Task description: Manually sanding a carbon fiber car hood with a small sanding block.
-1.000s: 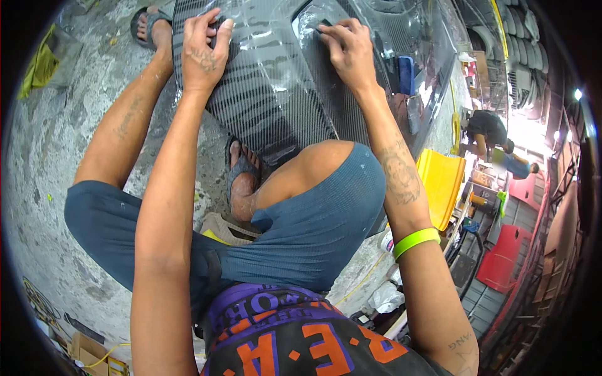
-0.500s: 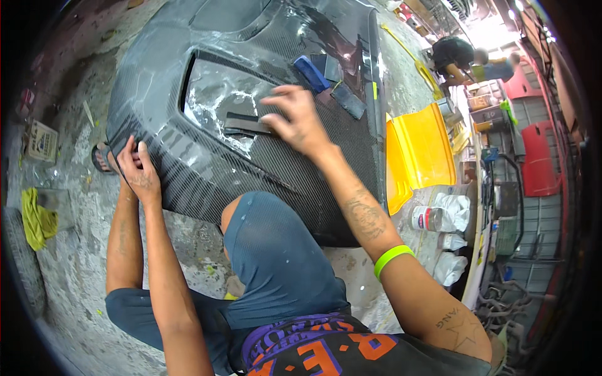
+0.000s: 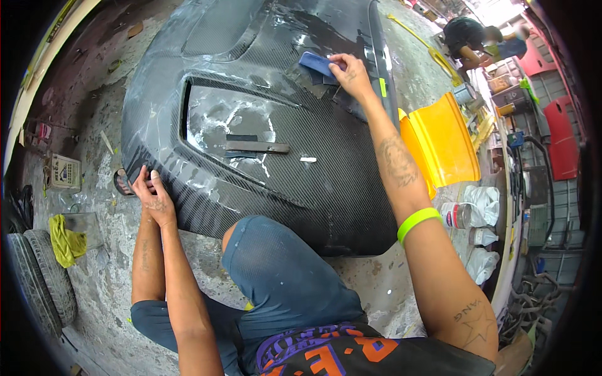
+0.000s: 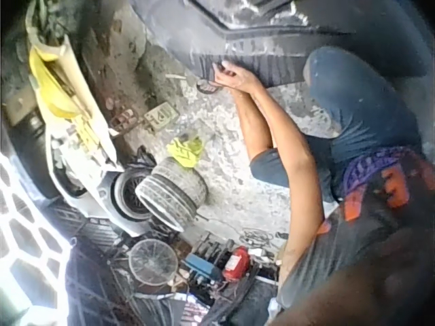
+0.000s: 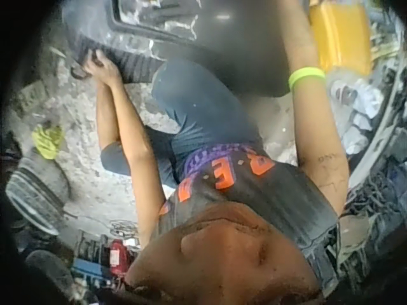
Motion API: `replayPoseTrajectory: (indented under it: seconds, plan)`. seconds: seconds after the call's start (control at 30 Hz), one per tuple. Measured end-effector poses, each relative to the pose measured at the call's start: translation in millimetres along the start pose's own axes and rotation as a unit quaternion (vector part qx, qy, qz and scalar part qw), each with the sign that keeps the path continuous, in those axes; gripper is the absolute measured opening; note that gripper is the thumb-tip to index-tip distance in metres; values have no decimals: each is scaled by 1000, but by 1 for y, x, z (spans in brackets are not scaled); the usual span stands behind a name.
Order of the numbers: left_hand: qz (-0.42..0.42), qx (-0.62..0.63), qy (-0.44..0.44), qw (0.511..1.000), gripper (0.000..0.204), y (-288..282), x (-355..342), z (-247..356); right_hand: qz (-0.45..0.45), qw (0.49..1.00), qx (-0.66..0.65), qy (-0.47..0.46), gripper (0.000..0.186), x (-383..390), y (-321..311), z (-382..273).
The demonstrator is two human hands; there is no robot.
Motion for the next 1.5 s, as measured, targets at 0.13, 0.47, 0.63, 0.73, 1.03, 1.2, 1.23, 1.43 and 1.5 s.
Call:
replayPoseTrajectory:
  seconds: [0.13,0.47,0.63,0.73,1.03,1.2,1.23,1.43,1.5]
  plan:
    - [6,21,-12,1000,42,6,2,4,-14,999,42,10,50,-2,17,22]
    - [15,12,0,1000,42,1,2,4,-29,998,-55,2,46,70,15,-18]
    - [7,12,2,1000,42,1,0,-7,-32,996,-89,0,33,56,12,-18]
    - [1,5,12,1000,42,1,-1,-11,-14,991,-106,76,31,52,3,-2]
    - [7,40,-5,999,42,5,2,-1,-47,991,-87,88,34,50,2,27]
    - [11,25,5,1000,41,-6,0,-9,-35,949,-259,176,31,51,-13,28]
    - [9,23,4,1000,41,-7,-1,-11,-35,949,-259,176,31,55,-16,33]
    - [6,20,21,1000,41,8,2,-9,35,988,147,13,40,84,-24,22]
    - [0,20,22,1000,41,9,2,-11,83,992,94,-13,42,81,-32,5]
Point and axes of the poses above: each hand's wrist, its own x-axis away from the middle knuckle, its own y-axis out of the palm, z = x × y, the point moved 3 cm from there along -x, towards the middle knuckle, and after that the axes turned 1 degree about -y, right-handed, at the moved point
